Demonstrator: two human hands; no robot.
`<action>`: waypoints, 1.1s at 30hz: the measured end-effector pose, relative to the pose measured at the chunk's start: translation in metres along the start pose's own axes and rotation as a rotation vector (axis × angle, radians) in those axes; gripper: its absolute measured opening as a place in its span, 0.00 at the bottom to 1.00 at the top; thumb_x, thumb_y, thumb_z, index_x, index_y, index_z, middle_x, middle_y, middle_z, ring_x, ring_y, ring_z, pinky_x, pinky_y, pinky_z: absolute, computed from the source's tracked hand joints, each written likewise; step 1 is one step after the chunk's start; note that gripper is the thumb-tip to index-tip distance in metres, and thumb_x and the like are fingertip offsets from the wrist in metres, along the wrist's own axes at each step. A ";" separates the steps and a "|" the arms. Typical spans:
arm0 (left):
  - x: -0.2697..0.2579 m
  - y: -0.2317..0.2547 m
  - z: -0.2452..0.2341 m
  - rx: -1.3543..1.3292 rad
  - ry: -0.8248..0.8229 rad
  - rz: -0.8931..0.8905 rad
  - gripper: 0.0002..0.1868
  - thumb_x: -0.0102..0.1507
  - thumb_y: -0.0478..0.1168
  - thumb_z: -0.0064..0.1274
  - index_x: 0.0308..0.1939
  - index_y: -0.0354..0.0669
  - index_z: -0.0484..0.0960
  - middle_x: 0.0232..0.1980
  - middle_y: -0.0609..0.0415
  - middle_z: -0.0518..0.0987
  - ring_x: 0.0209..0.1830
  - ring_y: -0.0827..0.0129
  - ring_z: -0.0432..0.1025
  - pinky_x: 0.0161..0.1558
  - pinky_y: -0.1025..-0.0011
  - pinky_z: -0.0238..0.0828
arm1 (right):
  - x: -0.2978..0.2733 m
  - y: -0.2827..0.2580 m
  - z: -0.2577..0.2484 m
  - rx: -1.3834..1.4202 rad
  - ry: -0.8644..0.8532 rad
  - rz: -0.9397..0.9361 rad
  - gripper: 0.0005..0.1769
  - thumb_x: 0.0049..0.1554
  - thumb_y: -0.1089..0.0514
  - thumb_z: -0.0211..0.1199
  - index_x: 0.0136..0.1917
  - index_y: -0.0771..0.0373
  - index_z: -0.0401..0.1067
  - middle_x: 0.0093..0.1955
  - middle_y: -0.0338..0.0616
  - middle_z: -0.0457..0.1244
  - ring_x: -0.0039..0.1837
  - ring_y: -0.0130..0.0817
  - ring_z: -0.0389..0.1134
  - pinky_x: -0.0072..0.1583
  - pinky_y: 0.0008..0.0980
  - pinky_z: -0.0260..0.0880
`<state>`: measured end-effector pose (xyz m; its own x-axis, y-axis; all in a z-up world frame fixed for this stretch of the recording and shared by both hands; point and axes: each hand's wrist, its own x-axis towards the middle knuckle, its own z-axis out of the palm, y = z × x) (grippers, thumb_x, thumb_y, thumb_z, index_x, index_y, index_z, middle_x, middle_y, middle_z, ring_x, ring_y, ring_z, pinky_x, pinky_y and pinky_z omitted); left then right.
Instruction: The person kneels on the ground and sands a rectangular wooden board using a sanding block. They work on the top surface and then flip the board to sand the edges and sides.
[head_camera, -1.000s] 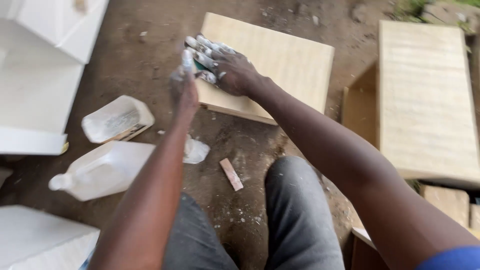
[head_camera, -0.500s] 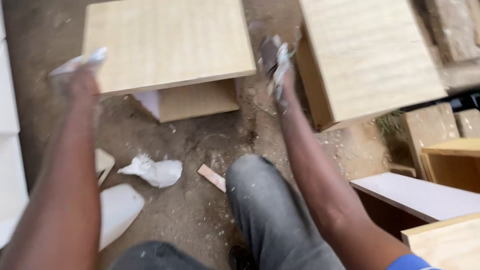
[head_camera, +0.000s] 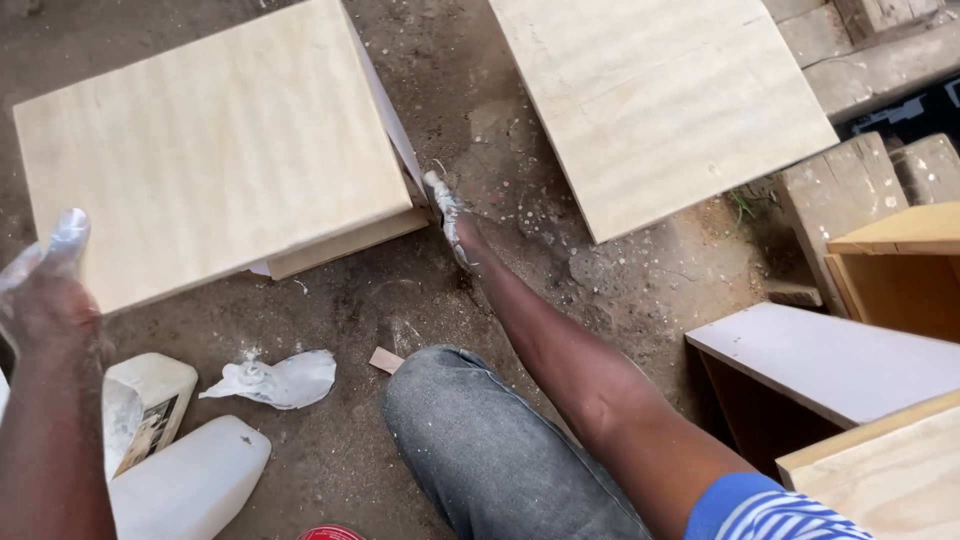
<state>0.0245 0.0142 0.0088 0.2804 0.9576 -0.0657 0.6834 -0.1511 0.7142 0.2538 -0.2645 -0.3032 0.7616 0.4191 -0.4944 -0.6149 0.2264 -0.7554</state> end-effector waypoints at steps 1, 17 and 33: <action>-0.016 0.003 -0.001 -0.018 0.059 -0.075 0.38 0.67 0.67 0.68 0.65 0.44 0.74 0.67 0.45 0.75 0.66 0.62 0.73 0.63 0.63 0.71 | 0.013 0.012 0.008 -0.001 -0.031 -0.006 0.40 0.58 0.35 0.36 0.80 0.50 0.51 0.86 0.45 0.41 0.84 0.43 0.45 0.79 0.54 0.41; -0.044 0.009 0.003 -0.225 0.108 0.092 0.48 0.78 0.41 0.75 0.23 0.58 0.46 0.27 0.70 0.46 0.29 0.81 0.41 0.33 0.73 0.32 | 0.107 0.097 -0.033 0.278 -0.229 -0.182 0.32 0.69 0.51 0.44 0.81 0.67 0.47 0.85 0.51 0.41 0.85 0.40 0.43 0.84 0.39 0.39; -0.044 0.013 0.013 -0.318 0.131 0.082 0.47 0.75 0.42 0.78 0.24 0.59 0.48 0.29 0.69 0.48 0.30 0.80 0.44 0.33 0.74 0.34 | 0.035 0.047 -0.063 -0.031 -0.403 -0.313 0.28 0.71 0.47 0.41 0.79 0.61 0.53 0.82 0.42 0.45 0.83 0.31 0.44 0.82 0.35 0.39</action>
<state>0.0301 -0.0326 0.0121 0.2222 0.9720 0.0760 0.4120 -0.1643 0.8962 0.2645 -0.2943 -0.3827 0.7653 0.6424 -0.0418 -0.3588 0.3716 -0.8563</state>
